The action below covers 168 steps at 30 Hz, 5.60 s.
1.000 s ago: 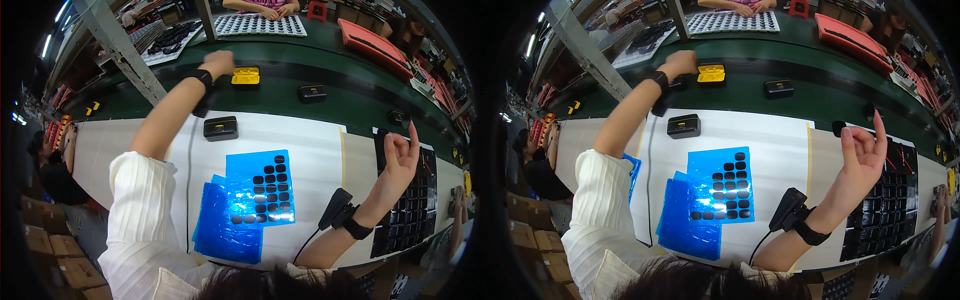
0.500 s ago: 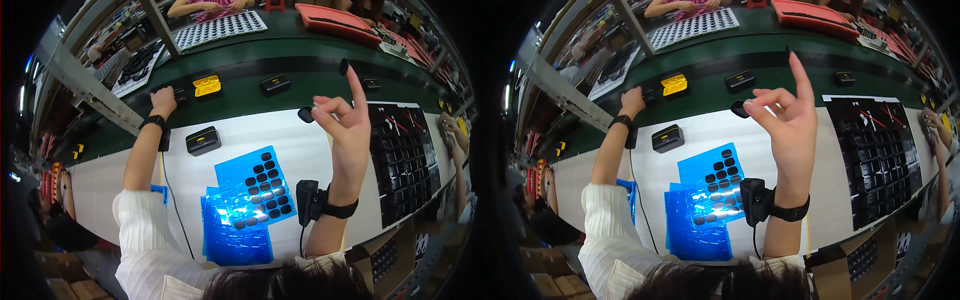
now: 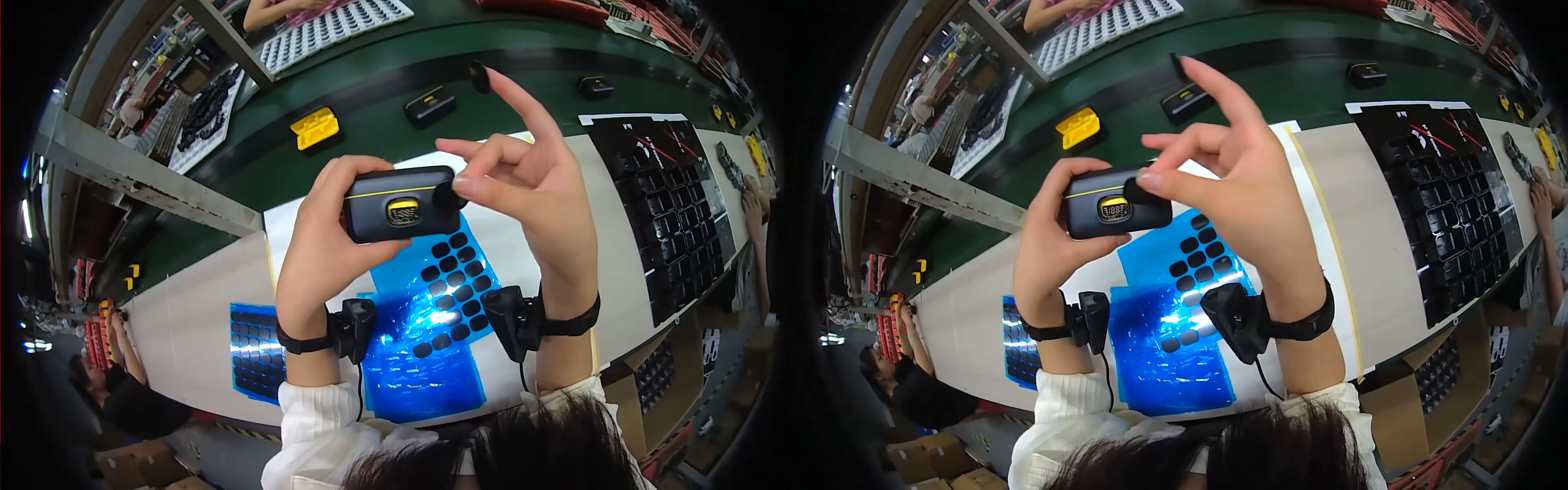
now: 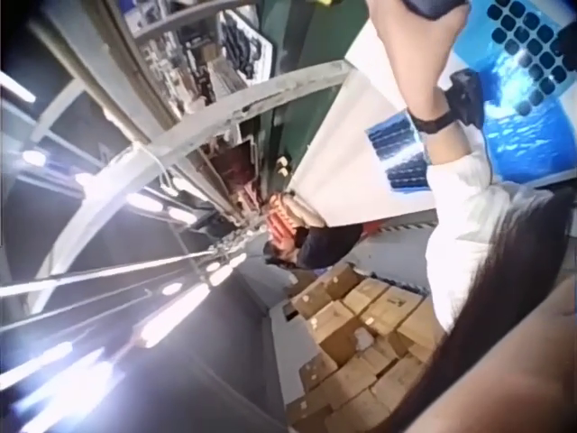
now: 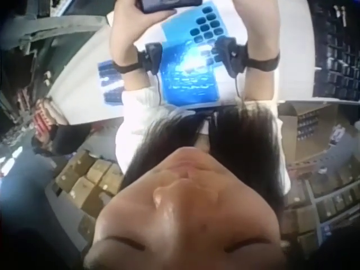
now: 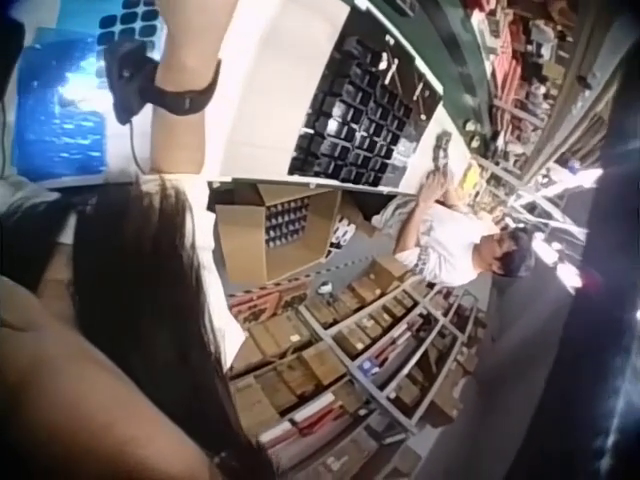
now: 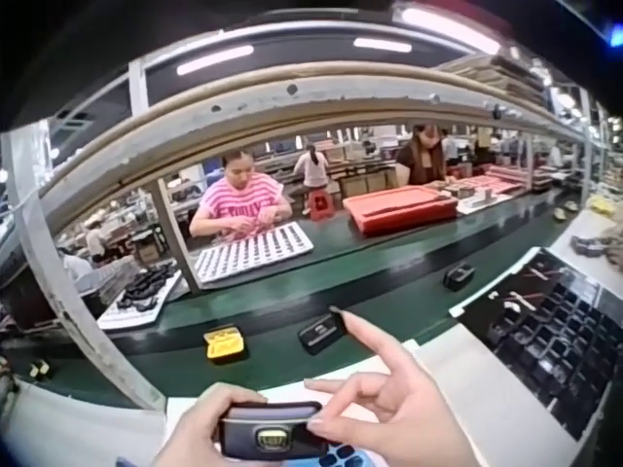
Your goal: The person peels a black sticker from a blue sheet and presses it onto the back of a black case before placing a yellow case onto the conveyor belt. They repeat this process several times, occasionally peeling a sticker to clean a sensor on their wrist.
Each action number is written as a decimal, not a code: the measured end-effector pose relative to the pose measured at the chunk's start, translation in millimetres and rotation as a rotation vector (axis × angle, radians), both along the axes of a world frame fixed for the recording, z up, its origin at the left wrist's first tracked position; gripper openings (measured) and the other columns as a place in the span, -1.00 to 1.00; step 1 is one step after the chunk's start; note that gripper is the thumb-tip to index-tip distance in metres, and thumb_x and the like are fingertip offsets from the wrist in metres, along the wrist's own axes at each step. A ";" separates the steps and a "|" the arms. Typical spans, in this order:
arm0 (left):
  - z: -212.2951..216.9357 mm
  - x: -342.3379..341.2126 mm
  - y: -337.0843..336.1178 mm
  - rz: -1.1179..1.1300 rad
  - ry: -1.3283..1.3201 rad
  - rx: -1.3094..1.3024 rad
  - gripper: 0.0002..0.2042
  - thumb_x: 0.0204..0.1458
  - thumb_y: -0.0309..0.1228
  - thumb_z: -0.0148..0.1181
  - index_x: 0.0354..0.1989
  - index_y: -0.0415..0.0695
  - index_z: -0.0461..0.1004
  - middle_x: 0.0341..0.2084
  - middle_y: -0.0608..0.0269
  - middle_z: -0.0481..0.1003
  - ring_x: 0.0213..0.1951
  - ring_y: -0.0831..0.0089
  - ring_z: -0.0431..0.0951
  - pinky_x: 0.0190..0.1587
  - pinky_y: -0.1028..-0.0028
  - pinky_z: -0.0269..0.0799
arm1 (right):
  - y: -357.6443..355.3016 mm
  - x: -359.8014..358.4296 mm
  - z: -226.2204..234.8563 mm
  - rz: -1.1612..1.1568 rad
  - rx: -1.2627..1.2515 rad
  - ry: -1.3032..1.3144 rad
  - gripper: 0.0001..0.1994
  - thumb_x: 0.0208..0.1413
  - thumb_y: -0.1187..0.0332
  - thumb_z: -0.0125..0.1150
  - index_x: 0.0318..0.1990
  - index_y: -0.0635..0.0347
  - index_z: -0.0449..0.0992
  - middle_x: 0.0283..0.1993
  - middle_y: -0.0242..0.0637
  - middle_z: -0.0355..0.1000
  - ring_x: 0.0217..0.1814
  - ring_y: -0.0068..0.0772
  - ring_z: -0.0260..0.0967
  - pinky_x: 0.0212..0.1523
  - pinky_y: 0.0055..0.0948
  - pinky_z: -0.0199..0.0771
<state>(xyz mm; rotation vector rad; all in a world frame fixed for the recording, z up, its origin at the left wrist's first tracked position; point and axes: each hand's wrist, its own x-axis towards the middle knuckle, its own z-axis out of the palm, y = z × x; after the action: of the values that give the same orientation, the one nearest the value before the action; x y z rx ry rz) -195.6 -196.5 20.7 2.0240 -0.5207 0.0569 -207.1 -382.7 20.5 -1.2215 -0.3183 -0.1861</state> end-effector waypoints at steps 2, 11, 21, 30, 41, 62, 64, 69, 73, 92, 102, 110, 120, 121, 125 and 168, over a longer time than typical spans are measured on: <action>5.9 -6.1 -1.7 0.006 0.023 -0.085 -0.50 -0.53 -0.58 0.31 -0.27 -0.16 0.32 -0.38 0.23 0.36 -0.29 0.37 0.43 -0.26 0.51 0.35 | 7.2 -2.2 1.9 0.047 -0.043 -0.015 -0.23 -0.29 0.63 0.24 0.16 0.34 -0.01 -0.55 -0.30 0.39 -0.15 -0.24 0.37 -0.03 -0.36 0.25; 7.3 -12.5 6.3 -0.125 -0.061 -0.025 -0.41 -0.62 -0.67 0.27 -0.21 -0.19 0.30 -0.23 0.23 0.34 -0.16 0.43 0.38 -0.14 0.52 0.34 | 19.3 -9.1 2.1 0.080 -0.228 -0.014 -0.21 -0.34 0.67 0.27 0.15 0.35 0.00 -0.56 -0.28 0.40 -0.12 -0.24 0.36 -0.05 -0.40 0.25; 10.7 -13.6 6.3 -0.114 -0.054 0.014 -0.43 -0.61 -0.67 0.27 -0.22 -0.19 0.31 -0.25 0.24 0.34 -0.16 0.43 0.39 -0.15 0.52 0.34 | 21.2 -10.4 1.1 0.080 -0.180 0.026 -0.25 -0.34 0.67 0.27 0.12 0.36 0.05 -0.55 -0.29 0.40 -0.11 -0.29 0.36 -0.03 -0.41 0.23; 4.8 -13.7 2.3 -0.038 -0.136 -0.003 -0.44 -0.61 -0.68 0.23 -0.23 -0.20 0.31 -0.26 0.26 0.35 -0.19 0.44 0.41 -0.15 0.52 0.33 | 24.8 -14.8 3.5 -0.191 -0.666 -0.293 -0.34 -0.34 0.64 0.20 0.08 0.30 0.17 -0.37 -0.28 0.43 -0.19 -0.42 0.37 -0.03 -0.44 0.21; 17.4 -29.7 1.5 -0.037 -0.195 -0.113 -0.57 -0.53 -0.65 0.20 -0.31 -0.18 0.34 -0.37 0.16 0.36 -0.30 0.28 0.41 -0.26 0.50 0.32 | 24.7 -24.7 17.1 -0.152 -0.693 -0.395 -0.25 -0.23 0.52 0.20 0.18 0.27 -0.03 0.10 -0.13 0.18 -0.04 -0.36 0.26 0.00 -0.48 0.20; 13.4 -9.3 1.7 -0.148 0.475 -0.577 -0.44 -0.39 -0.57 0.28 -0.09 -0.16 0.23 -0.22 0.26 0.33 -0.13 0.47 0.36 -0.10 0.56 0.29 | 22.0 -11.8 2.3 -0.018 -0.327 -0.081 -0.17 -0.15 0.61 0.13 0.24 0.15 -0.28 -0.17 -0.18 0.31 -0.15 -0.47 0.31 -0.16 -0.52 0.36; 6.7 -1.2 4.8 -0.141 0.510 -0.638 -0.38 -0.33 -0.62 0.24 0.01 -0.14 0.16 -0.28 0.22 0.37 -0.19 0.50 0.39 -0.20 0.59 0.33 | 23.8 -11.6 2.4 -0.049 -0.377 -0.099 -0.18 -0.13 0.59 0.12 0.24 0.15 -0.28 -0.20 -0.19 0.32 -0.18 -0.48 0.32 -0.19 -0.55 0.37; -12.1 15.2 10.1 -0.238 0.601 -0.609 -0.20 -0.34 -0.68 0.23 0.16 -0.08 -0.03 -0.33 0.18 0.42 -0.26 0.52 0.43 -0.24 0.59 0.36 | 19.4 -6.2 -0.6 -0.106 -0.487 -0.096 -0.22 -0.07 0.51 0.11 0.24 0.14 -0.27 -0.26 -0.21 0.35 -0.26 -0.53 0.34 -0.33 -0.65 0.36; -22.4 16.1 -3.0 -0.286 0.521 -0.500 -0.08 -0.42 -0.69 0.27 0.20 -0.03 -0.13 -0.30 0.09 0.42 -0.25 0.45 0.45 -0.16 0.57 0.32 | 9.1 5.9 -10.3 -0.181 -0.465 0.128 -0.26 -0.04 0.43 0.11 0.24 0.12 -0.23 -0.28 -0.23 0.35 -0.29 -0.57 0.33 -0.36 -0.66 0.33; -99.1 194.8 -51.7 0.083 0.085 0.709 -0.26 -0.38 -0.52 0.32 0.06 -0.11 0.06 -0.04 -0.07 0.22 0.01 0.10 0.26 0.04 0.41 0.20 | -47.0 7.5 -0.3 -0.415 -0.143 0.004 -0.90 -0.12 0.54 0.16 -0.40 0.35 0.42 -0.44 -0.32 0.39 -0.43 -0.61 0.33 -0.36 -0.71 0.32; -102.5 218.7 93.0 0.237 0.103 1.034 -0.20 -0.51 -0.20 0.38 0.04 -0.14 0.18 -0.06 -0.02 0.27 -0.04 0.12 0.31 -0.07 0.36 0.28 | -42.7 2.3 1.7 -0.515 -0.309 -0.045 -0.93 -0.16 0.53 0.20 -0.48 0.31 0.44 -0.42 -0.33 0.39 -0.36 -0.55 0.33 -0.29 -0.63 0.29; -50.4 142.3 71.3 0.300 -0.103 0.424 -0.43 -0.50 -0.34 0.37 -0.22 -0.21 0.26 -0.31 0.06 0.41 -0.25 0.28 0.44 -0.20 0.46 0.34 | -36.0 2.3 -0.8 -0.428 -0.387 -0.135 -0.92 -0.22 0.50 0.24 -0.54 0.30 0.46 -0.19 -0.25 0.33 -0.11 -0.45 0.25 -0.10 -0.50 0.19; -2.3 6.3 15.7 -0.294 0.383 -0.610 -0.30 -0.57 -0.77 0.29 -0.07 -0.21 0.21 -0.18 0.20 0.30 -0.15 0.45 0.36 -0.10 0.54 0.35 | 14.3 -1.8 -5.6 0.107 -0.107 -0.045 -0.95 -0.19 0.57 0.19 -0.55 0.31 0.43 -0.06 -0.15 0.26 -0.05 -0.32 0.26 -0.04 -0.43 0.26; -0.1 3.1 16.5 -0.298 0.412 -0.636 -0.29 -0.57 -0.78 0.28 -0.06 -0.22 0.21 -0.17 0.19 0.30 -0.13 0.46 0.36 -0.10 0.54 0.35 | 17.3 -3.4 -3.6 0.110 -0.145 -0.044 -0.95 -0.20 0.57 0.19 -0.56 0.31 0.43 -0.07 -0.14 0.26 -0.06 -0.32 0.27 -0.06 -0.44 0.27; 1.5 -2.3 21.2 -0.258 0.381 -0.623 -0.28 -0.58 -0.81 0.26 -0.05 -0.22 0.21 -0.17 0.17 0.30 -0.10 0.44 0.35 -0.07 0.53 0.34 | 24.2 -6.2 -0.3 0.112 -0.222 -0.021 -0.94 -0.20 0.58 0.19 -0.56 0.31 0.42 -0.09 -0.12 0.27 -0.07 -0.32 0.28 -0.09 -0.47 0.29; 5.0 -13.4 19.3 -0.244 0.334 -0.702 -0.27 -0.56 -0.83 0.25 -0.02 -0.23 0.20 -0.19 0.21 0.33 -0.14 0.46 0.38 -0.14 0.52 0.40 | 29.3 -13.7 5.0 0.129 -0.210 0.128 -0.39 -0.08 0.53 0.06 0.16 0.21 -0.02 -0.05 -0.11 0.28 -0.02 -0.37 0.26 -0.02 -0.49 0.25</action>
<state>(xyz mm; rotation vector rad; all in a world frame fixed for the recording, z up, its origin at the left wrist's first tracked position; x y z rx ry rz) -209.0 -177.3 25.7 1.2431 -0.4481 -0.2167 -220.7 -353.4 25.5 -1.4087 -0.3096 0.0384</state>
